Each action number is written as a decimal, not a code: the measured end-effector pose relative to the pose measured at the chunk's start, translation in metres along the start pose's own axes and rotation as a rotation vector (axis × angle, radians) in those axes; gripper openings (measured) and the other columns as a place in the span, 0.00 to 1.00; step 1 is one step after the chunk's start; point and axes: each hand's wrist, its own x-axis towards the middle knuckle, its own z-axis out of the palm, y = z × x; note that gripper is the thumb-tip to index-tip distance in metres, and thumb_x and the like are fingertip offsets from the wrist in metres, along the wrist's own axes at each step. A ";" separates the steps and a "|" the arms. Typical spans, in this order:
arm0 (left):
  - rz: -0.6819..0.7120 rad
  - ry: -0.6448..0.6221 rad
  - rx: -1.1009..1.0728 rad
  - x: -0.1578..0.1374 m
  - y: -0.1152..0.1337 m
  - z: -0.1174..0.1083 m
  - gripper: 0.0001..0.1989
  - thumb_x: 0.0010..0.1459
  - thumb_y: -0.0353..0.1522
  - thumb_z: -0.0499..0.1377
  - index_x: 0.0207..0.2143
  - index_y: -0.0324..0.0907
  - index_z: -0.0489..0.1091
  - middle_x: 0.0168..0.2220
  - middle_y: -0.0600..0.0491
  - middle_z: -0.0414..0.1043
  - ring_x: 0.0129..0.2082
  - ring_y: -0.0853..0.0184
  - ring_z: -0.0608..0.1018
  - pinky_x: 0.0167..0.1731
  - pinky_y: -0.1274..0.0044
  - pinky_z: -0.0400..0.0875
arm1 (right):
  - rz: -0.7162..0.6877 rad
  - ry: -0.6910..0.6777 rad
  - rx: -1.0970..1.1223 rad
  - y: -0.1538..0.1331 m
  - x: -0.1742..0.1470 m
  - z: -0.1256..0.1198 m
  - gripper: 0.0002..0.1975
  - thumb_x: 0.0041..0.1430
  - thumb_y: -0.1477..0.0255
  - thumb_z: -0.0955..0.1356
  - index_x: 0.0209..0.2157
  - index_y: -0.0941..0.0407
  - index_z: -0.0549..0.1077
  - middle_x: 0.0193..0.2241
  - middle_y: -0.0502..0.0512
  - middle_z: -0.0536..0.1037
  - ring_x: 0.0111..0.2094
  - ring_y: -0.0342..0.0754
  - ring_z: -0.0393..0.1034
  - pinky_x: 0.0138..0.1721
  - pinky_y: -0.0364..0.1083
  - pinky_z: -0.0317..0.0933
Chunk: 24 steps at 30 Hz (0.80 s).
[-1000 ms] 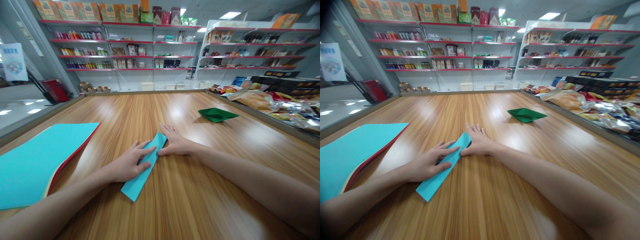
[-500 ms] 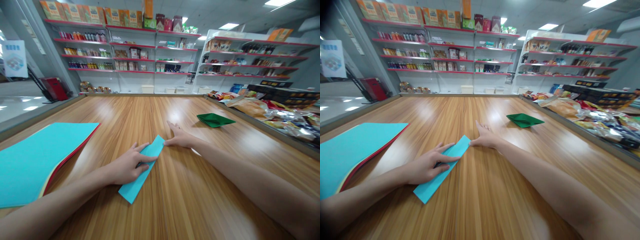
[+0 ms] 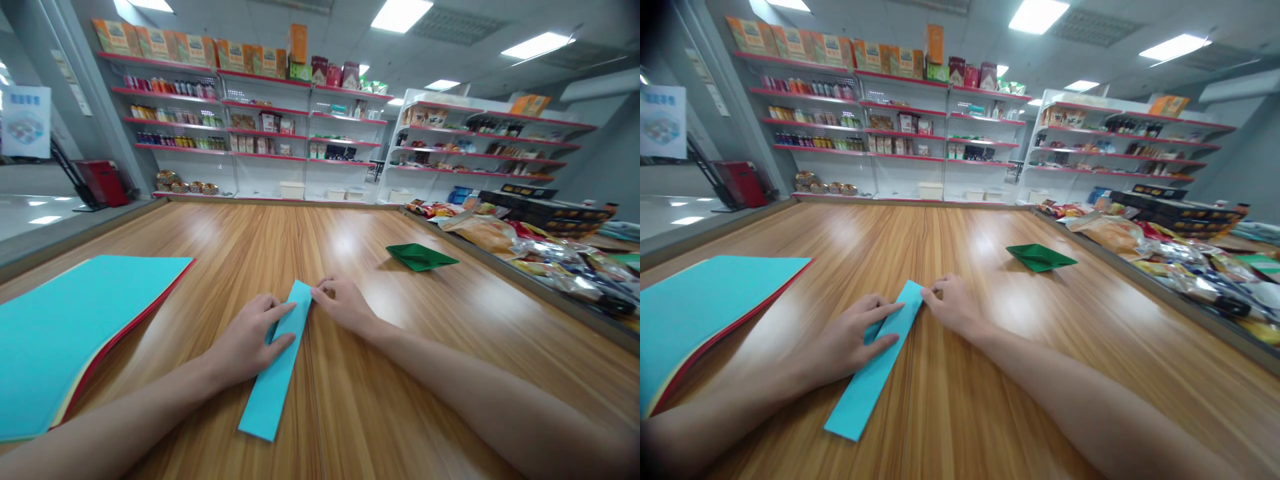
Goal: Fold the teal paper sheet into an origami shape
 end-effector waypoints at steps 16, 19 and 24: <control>-0.410 0.202 -1.134 0.013 -0.004 -0.006 0.21 0.45 0.37 0.67 0.38 0.38 0.63 0.29 0.50 0.76 0.26 0.62 0.78 0.27 0.72 0.74 | -0.047 -0.385 0.581 -0.045 -0.010 0.013 0.22 0.61 0.58 0.61 0.20 0.58 0.59 0.18 0.45 0.57 0.20 0.38 0.51 0.21 0.40 0.46; -0.431 0.374 -1.128 0.016 -0.001 -0.008 0.18 0.44 0.36 0.68 0.33 0.38 0.65 0.26 0.53 0.75 0.23 0.66 0.77 0.22 0.77 0.71 | -0.059 -0.425 0.611 -0.047 -0.010 0.012 0.22 0.61 0.58 0.61 0.19 0.58 0.57 0.18 0.44 0.54 0.20 0.37 0.47 0.20 0.40 0.43; -0.495 0.315 -1.258 0.027 0.001 -0.002 0.15 0.43 0.37 0.68 0.25 0.36 0.69 0.19 0.55 0.72 0.17 0.71 0.72 0.19 0.79 0.69 | -0.042 -0.452 0.680 -0.045 -0.016 0.007 0.23 0.60 0.57 0.62 0.19 0.58 0.58 0.17 0.45 0.56 0.19 0.37 0.50 0.20 0.40 0.44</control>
